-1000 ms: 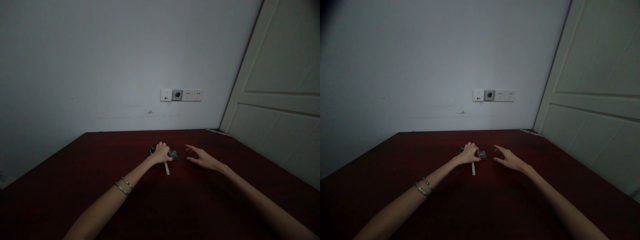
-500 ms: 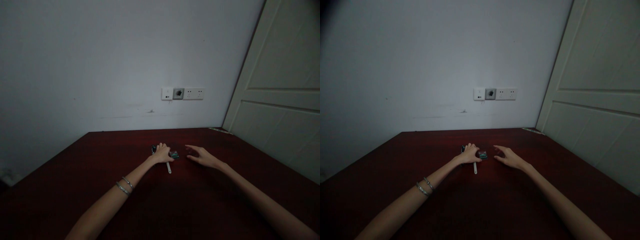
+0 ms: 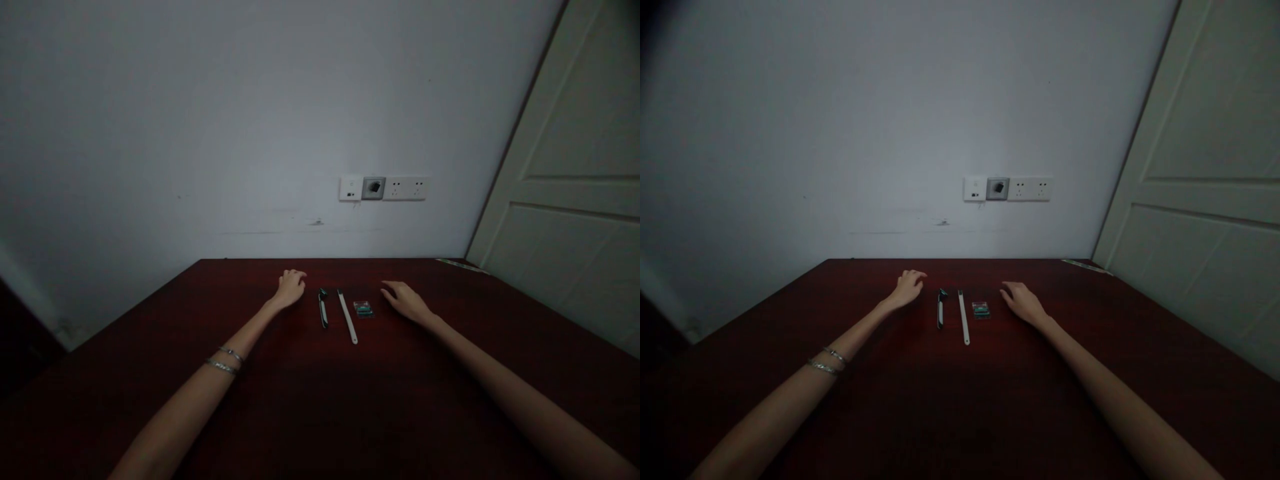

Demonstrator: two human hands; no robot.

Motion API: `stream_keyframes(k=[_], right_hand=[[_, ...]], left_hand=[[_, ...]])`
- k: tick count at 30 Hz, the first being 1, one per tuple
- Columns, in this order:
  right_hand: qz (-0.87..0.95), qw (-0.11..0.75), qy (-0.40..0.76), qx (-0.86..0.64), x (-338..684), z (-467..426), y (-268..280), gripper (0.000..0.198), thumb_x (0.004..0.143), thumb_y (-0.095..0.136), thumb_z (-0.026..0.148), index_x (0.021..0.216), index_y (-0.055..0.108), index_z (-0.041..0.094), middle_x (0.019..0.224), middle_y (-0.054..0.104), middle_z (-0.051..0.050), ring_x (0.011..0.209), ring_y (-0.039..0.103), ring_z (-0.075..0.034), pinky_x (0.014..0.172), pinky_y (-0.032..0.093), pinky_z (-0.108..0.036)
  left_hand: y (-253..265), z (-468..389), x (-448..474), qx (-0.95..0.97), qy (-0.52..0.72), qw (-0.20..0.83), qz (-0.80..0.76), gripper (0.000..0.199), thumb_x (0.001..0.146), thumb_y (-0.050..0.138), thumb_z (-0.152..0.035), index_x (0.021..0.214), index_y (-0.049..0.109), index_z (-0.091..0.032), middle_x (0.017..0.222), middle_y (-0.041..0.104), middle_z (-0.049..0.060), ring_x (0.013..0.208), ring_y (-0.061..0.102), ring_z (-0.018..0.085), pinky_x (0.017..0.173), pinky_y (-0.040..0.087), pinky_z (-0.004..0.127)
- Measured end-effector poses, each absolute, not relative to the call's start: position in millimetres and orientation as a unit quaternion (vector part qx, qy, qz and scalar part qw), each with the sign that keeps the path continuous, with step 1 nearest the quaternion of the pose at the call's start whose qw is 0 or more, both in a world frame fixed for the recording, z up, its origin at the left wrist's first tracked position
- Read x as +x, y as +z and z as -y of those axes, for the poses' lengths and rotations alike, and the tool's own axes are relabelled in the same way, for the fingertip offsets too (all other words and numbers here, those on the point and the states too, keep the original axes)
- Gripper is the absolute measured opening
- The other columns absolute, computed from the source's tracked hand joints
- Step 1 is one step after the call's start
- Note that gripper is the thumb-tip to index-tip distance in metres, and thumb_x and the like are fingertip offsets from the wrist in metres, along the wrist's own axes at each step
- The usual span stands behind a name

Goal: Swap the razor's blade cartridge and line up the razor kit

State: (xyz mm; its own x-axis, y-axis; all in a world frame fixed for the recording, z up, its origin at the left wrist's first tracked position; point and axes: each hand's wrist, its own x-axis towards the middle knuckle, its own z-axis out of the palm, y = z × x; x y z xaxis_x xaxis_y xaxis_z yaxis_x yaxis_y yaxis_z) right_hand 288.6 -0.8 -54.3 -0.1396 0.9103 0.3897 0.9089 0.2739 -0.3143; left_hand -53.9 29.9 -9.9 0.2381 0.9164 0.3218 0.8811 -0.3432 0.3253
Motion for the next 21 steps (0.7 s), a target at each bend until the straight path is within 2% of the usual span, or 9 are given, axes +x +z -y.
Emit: stream_keyframes(k=[6,11,16,21], right_hand=[[0.696,0.18,-0.069,-0.692,309,-15,-69,0.048,0.085,0.036,0.037,0.119,0.052,0.007,0.12,0.055,-0.02,0.114,0.048,-0.031,0.093,0.04,-0.042],[0.679,0.2,-0.051,-0.704,313,-16,-74,0.056,0.086,0.033,0.037,0.128,0.041,0.002,0.119,0.054,-0.023,0.113,0.05,-0.03,0.093,0.039,-0.04],[0.672,0.206,-0.042,-0.71,311,-16,-73,0.052,0.087,0.033,0.037,0.126,0.044,0.005,0.118,0.056,-0.021,0.114,0.05,-0.027,0.094,0.037,-0.037],[0.664,0.199,-0.039,-0.72,308,-16,-72,0.05,0.087,0.035,0.034,0.123,0.046,0.001,0.119,0.054,-0.024,0.112,0.051,-0.029,0.093,0.037,-0.037]], left_hand=[[-36,-51,-114,0.769,0.275,0.098,-0.57,0.037,0.077,0.037,-0.008,0.105,0.06,-0.013,0.115,0.058,0.009,0.11,0.05,0.018,0.099,0.033,0.03],[-47,-62,-131,0.743,0.29,0.115,-0.591,0.036,0.076,0.038,-0.008,0.103,0.062,-0.013,0.111,0.063,0.008,0.107,0.055,0.019,0.097,0.037,0.029],[-51,-72,-135,0.729,0.317,0.128,-0.593,0.043,0.072,0.034,-0.003,0.105,0.061,-0.01,0.112,0.063,0.008,0.107,0.056,0.016,0.097,0.038,0.026],[-54,-79,-140,0.721,0.325,0.142,-0.595,0.049,0.065,0.033,0.0,0.103,0.063,-0.01,0.108,0.065,0.006,0.106,0.057,0.014,0.098,0.038,0.024]])
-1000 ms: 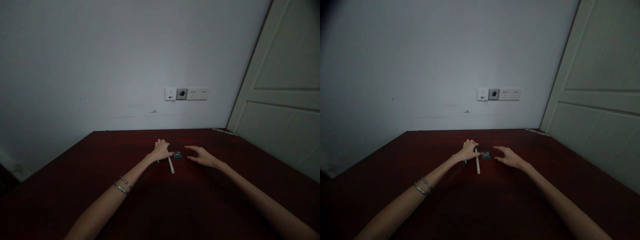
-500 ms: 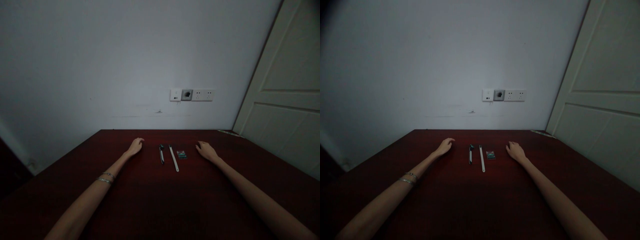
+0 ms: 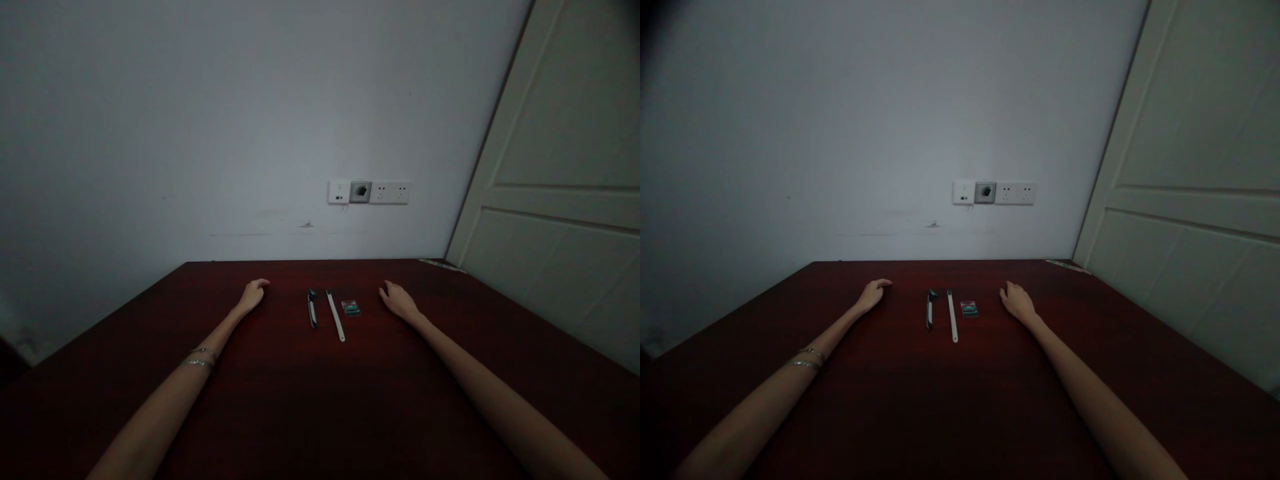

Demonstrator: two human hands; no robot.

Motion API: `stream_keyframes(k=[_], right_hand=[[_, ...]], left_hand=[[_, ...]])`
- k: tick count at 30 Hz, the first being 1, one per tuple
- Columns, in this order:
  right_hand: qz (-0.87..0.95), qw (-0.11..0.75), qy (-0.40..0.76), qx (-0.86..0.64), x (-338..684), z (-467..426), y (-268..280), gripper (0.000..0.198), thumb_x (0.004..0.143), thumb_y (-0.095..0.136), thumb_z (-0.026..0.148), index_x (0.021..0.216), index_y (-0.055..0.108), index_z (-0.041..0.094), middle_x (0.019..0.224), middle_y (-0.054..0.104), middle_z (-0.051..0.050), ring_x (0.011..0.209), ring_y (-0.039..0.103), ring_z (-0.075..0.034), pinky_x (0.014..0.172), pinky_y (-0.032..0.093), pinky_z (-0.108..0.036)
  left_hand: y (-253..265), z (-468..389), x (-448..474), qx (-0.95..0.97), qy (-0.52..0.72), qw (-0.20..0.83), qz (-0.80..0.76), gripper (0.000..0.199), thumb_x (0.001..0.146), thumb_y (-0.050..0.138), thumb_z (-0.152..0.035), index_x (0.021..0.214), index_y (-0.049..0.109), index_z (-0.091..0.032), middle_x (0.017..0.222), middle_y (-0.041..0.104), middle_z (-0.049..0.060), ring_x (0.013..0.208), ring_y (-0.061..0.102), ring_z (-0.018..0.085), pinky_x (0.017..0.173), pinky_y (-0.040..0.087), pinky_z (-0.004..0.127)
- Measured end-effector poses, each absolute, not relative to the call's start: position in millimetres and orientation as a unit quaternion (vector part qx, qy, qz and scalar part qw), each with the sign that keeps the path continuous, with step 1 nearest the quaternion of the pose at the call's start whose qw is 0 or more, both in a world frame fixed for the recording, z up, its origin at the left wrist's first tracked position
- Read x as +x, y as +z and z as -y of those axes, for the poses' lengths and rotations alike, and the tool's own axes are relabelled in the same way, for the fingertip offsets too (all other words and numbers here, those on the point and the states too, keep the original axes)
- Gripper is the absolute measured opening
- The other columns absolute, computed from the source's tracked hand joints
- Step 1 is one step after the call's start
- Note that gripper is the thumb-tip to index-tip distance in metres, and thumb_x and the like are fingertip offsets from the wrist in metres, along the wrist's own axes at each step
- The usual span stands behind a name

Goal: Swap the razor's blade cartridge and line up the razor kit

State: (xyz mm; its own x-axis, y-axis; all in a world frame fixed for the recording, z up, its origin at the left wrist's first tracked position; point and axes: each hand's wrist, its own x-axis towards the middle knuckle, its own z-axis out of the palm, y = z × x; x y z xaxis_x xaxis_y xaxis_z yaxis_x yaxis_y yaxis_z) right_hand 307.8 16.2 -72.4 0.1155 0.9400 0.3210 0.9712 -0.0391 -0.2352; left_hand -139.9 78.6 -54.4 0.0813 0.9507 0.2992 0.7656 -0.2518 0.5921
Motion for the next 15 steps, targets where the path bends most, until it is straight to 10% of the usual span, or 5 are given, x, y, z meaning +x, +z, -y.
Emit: stream_keyframes(k=[15], right_hand=[[0.686,0.168,-0.049,-0.707,306.3,-13.0,-70.8,0.043,0.088,0.033,0.029,0.114,0.056,0.005,0.12,0.056,-0.019,0.114,0.049,-0.025,0.097,0.033,-0.032]], left_hand=[[-52.4,-77.2,-146.5,0.726,0.328,0.148,-0.586,0.039,0.065,0.039,-0.006,0.088,0.069,-0.015,0.103,0.067,0.003,0.106,0.057,0.017,0.098,0.038,0.028]])
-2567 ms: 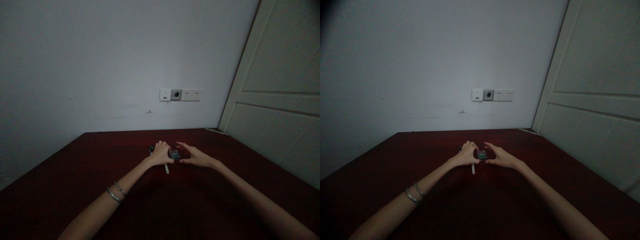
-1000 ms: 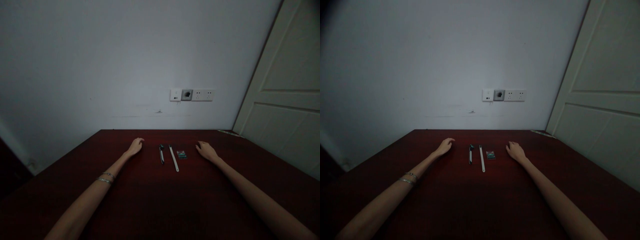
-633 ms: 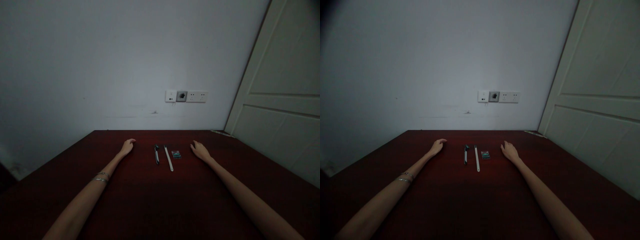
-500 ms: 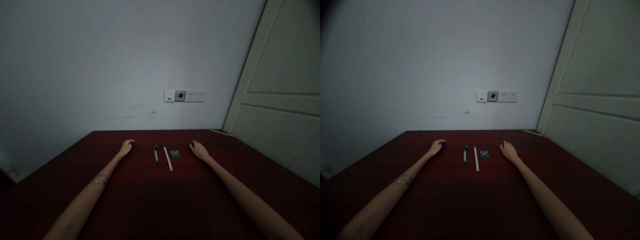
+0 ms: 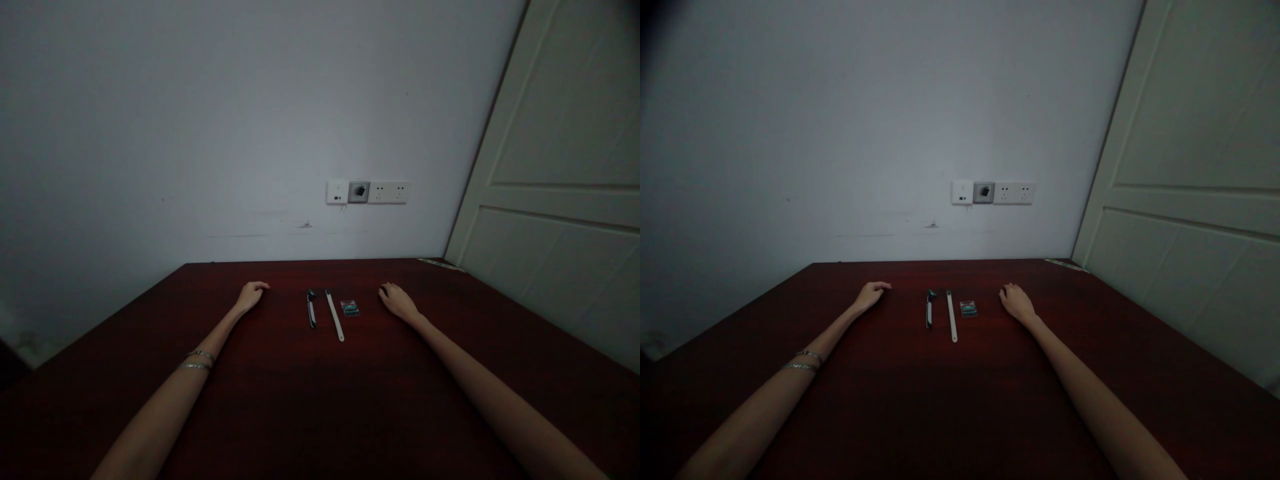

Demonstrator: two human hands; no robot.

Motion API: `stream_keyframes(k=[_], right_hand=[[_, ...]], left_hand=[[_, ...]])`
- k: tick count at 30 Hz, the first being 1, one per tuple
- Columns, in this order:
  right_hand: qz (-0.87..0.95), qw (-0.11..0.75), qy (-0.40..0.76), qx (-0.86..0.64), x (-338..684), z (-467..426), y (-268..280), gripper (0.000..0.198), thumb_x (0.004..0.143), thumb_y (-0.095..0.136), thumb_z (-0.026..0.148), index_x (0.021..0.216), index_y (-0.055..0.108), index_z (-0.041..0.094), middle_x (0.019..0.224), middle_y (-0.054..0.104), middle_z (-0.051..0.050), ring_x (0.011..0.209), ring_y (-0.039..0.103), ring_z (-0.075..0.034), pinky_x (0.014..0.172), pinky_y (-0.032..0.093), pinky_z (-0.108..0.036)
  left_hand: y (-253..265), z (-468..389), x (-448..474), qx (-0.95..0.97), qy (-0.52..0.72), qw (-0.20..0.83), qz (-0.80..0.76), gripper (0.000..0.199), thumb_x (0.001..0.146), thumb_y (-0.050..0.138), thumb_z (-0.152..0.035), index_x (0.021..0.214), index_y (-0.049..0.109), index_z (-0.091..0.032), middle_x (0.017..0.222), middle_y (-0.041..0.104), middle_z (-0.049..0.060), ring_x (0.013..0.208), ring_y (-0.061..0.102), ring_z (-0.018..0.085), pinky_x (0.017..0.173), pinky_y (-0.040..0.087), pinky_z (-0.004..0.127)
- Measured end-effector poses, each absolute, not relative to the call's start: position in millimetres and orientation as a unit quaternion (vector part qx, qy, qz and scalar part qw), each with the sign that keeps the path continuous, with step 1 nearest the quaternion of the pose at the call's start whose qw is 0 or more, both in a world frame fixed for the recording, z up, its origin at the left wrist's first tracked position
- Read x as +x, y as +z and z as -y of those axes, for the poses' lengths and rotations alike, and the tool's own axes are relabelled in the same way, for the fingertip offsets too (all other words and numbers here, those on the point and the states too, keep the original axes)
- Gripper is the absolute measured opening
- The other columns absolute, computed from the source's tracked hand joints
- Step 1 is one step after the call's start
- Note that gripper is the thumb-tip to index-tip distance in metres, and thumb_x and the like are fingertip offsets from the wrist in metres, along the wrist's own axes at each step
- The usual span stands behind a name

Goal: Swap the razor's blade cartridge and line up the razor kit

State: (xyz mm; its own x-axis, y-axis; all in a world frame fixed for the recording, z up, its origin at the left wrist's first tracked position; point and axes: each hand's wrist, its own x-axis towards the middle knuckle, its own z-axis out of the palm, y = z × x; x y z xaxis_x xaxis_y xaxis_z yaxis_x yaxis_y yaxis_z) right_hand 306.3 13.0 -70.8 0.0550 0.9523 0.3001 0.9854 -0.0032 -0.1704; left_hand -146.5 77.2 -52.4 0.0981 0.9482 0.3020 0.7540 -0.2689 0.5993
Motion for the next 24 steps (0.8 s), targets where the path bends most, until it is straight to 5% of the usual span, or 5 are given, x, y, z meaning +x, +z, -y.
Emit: stream_keyframes(k=[24], right_hand=[[0.692,0.166,-0.058,-0.7,304,-6,-67,0.041,0.087,0.034,0.026,0.113,0.058,0.004,0.12,0.056,-0.02,0.117,0.047,-0.025,0.099,0.032,-0.033]], left_hand=[[-53,-62,-139,0.782,0.258,0.068,-0.563,0.035,0.074,0.041,-0.006,0.1,0.062,-0.017,0.104,0.065,0.005,0.101,0.058,0.017,0.092,0.041,0.028]])
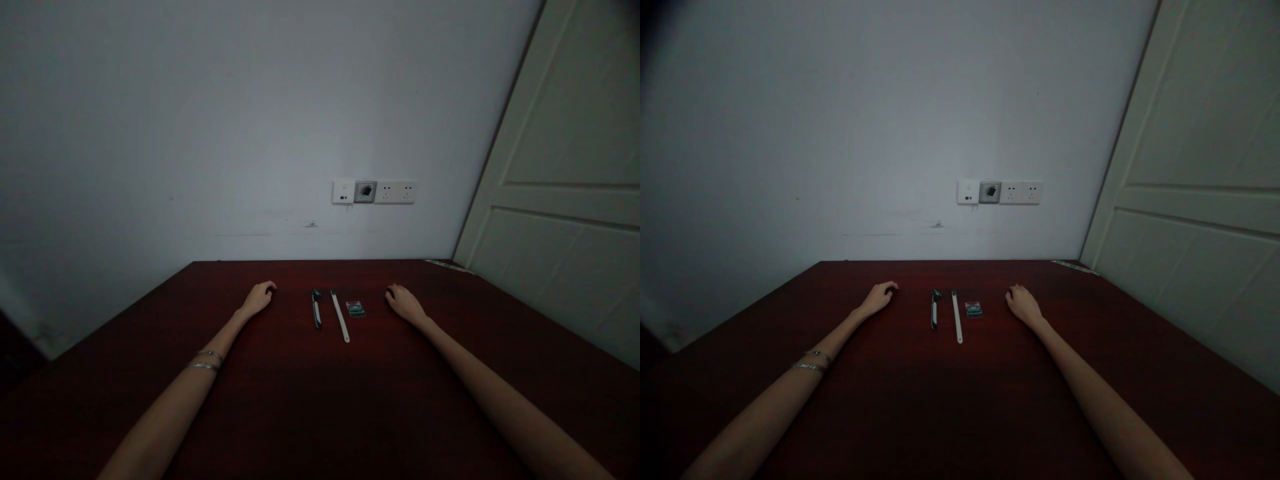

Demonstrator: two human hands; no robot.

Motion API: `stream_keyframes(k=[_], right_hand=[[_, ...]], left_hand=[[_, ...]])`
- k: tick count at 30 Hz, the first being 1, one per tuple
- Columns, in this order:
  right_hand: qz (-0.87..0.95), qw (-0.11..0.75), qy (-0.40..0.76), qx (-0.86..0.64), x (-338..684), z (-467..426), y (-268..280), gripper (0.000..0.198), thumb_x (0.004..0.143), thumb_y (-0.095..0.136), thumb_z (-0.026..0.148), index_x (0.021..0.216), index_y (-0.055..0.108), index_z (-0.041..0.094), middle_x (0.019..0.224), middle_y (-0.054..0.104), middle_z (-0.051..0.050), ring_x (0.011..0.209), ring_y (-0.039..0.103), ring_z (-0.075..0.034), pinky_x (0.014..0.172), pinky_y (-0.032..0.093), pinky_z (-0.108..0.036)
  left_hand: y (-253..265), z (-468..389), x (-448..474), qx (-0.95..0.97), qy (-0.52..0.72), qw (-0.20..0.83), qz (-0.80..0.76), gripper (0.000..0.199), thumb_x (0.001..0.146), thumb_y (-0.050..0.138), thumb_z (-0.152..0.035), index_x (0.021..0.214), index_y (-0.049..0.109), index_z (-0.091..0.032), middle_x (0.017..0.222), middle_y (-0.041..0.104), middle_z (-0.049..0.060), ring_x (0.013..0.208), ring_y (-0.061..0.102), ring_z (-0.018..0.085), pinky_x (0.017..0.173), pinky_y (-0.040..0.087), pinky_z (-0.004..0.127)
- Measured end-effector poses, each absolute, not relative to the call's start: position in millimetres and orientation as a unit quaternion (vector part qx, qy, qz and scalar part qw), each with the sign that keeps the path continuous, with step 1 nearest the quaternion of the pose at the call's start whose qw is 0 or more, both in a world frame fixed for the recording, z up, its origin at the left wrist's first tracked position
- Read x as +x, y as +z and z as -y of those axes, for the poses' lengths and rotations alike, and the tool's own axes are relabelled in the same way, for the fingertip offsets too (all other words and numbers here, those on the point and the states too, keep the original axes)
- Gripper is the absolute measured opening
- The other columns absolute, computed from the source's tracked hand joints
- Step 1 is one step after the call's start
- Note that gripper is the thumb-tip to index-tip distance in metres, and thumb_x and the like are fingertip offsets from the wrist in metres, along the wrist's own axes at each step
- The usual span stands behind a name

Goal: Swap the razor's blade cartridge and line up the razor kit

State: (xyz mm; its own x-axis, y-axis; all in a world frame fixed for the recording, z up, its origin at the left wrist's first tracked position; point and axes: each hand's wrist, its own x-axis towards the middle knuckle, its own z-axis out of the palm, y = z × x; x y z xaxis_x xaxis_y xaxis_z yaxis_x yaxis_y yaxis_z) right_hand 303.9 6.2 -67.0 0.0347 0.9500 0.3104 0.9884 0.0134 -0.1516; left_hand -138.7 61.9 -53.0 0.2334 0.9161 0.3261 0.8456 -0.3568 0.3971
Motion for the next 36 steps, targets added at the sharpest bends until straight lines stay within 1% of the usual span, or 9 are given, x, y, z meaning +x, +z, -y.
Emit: stream_keyframes(k=[4,7,9,10,14,18,24,31,36], right_hand=[[0.692,0.167,-0.052,-0.701,305,-8,-68,0.041,0.086,0.036,0.026,0.112,0.058,0.004,0.12,0.055,-0.02,0.118,0.046,-0.026,0.099,0.032,-0.034],[0.691,0.167,-0.053,-0.701,305,-9,-69,0.042,0.086,0.036,0.026,0.114,0.058,0.002,0.121,0.054,-0.021,0.119,0.045,-0.026,0.1,0.031,-0.034],[0.691,0.166,-0.055,-0.702,305,-8,-70,0.043,0.086,0.035,0.026,0.115,0.057,0.002,0.122,0.054,-0.021,0.12,0.044,-0.026,0.1,0.031,-0.034],[0.691,0.165,-0.056,-0.702,305,-8,-70,0.043,0.086,0.035,0.026,0.115,0.057,0.002,0.122,0.054,-0.021,0.12,0.044,-0.026,0.101,0.031,-0.034],[0.691,0.166,-0.06,-0.701,305,-8,-71,0.043,0.086,0.035,0.026,0.114,0.058,0.004,0.122,0.055,-0.02,0.119,0.045,-0.026,0.1,0.032,-0.034],[0.695,0.166,-0.065,-0.696,305,-8,-71,0.042,0.085,0.035,0.025,0.113,0.059,0.003,0.121,0.055,-0.02,0.119,0.045,-0.026,0.101,0.031,-0.034],[0.697,0.168,-0.065,-0.694,305,-9,-71,0.041,0.085,0.036,0.024,0.112,0.059,0.004,0.12,0.056,-0.019,0.118,0.046,-0.025,0.102,0.03,-0.034],[0.692,0.176,-0.059,-0.698,306,-10,-73,0.043,0.085,0.036,0.025,0.114,0.057,0.002,0.123,0.053,-0.021,0.12,0.043,-0.027,0.099,0.032,-0.036],[0.691,0.18,-0.058,-0.698,307,-11,-74,0.041,0.085,0.037,0.025,0.114,0.058,0.004,0.122,0.054,-0.02,0.12,0.044,-0.026,0.1,0.032,-0.035]], left_hand=[[-42,-52,-130,0.798,0.162,-0.012,-0.58,0.031,0.077,0.042,-0.01,0.101,0.059,-0.017,0.105,0.064,0.008,0.098,0.059,0.019,0.088,0.043,0.029],[-29,-45,-115,0.79,0.147,-0.039,-0.594,0.021,0.079,0.044,-0.018,0.088,0.062,-0.014,0.096,0.064,0.013,0.097,0.058,0.024,0.088,0.042,0.034],[-19,-38,-99,0.786,0.152,-0.053,-0.597,0.027,0.083,0.041,-0.029,0.087,0.062,-0.012,0.099,0.063,0.017,0.101,0.056,0.027,0.089,0.041,0.036],[-13,-33,-90,0.785,0.153,-0.053,-0.598,0.031,0.084,0.041,-0.036,0.085,0.062,-0.013,0.099,0.063,0.017,0.1,0.056,0.027,0.087,0.042,0.035],[5,-7,-50,0.8,0.103,0.029,-0.591,0.045,0.079,0.042,-0.055,0.076,0.064,-0.015,0.087,0.066,0.013,0.086,0.062,0.027,0.075,0.046,0.034],[6,17,-21,0.808,0.068,0.041,-0.584,0.042,0.077,0.047,-0.054,0.08,0.065,-0.017,0.089,0.067,0.013,0.086,0.063,0.026,0.072,0.047,0.033],[-7,30,-9,0.785,0.035,0.013,-0.618,0.046,0.079,0.044,-0.056,0.086,0.065,-0.015,0.094,0.066,0.016,0.092,0.062,0.027,0.076,0.047,0.034],[-16,31,-5,0.796,0.035,0.014,-0.604,0.038,0.079,0.044,-0.046,0.083,0.066,-0.015,0.09,0.067,0.015,0.088,0.063,0.028,0.073,0.047,0.035],[-20,30,-5,0.801,0.042,0.02,-0.597,0.035,0.079,0.043,-0.04,0.085,0.066,-0.014,0.092,0.067,0.016,0.089,0.063,0.029,0.071,0.048,0.037]])
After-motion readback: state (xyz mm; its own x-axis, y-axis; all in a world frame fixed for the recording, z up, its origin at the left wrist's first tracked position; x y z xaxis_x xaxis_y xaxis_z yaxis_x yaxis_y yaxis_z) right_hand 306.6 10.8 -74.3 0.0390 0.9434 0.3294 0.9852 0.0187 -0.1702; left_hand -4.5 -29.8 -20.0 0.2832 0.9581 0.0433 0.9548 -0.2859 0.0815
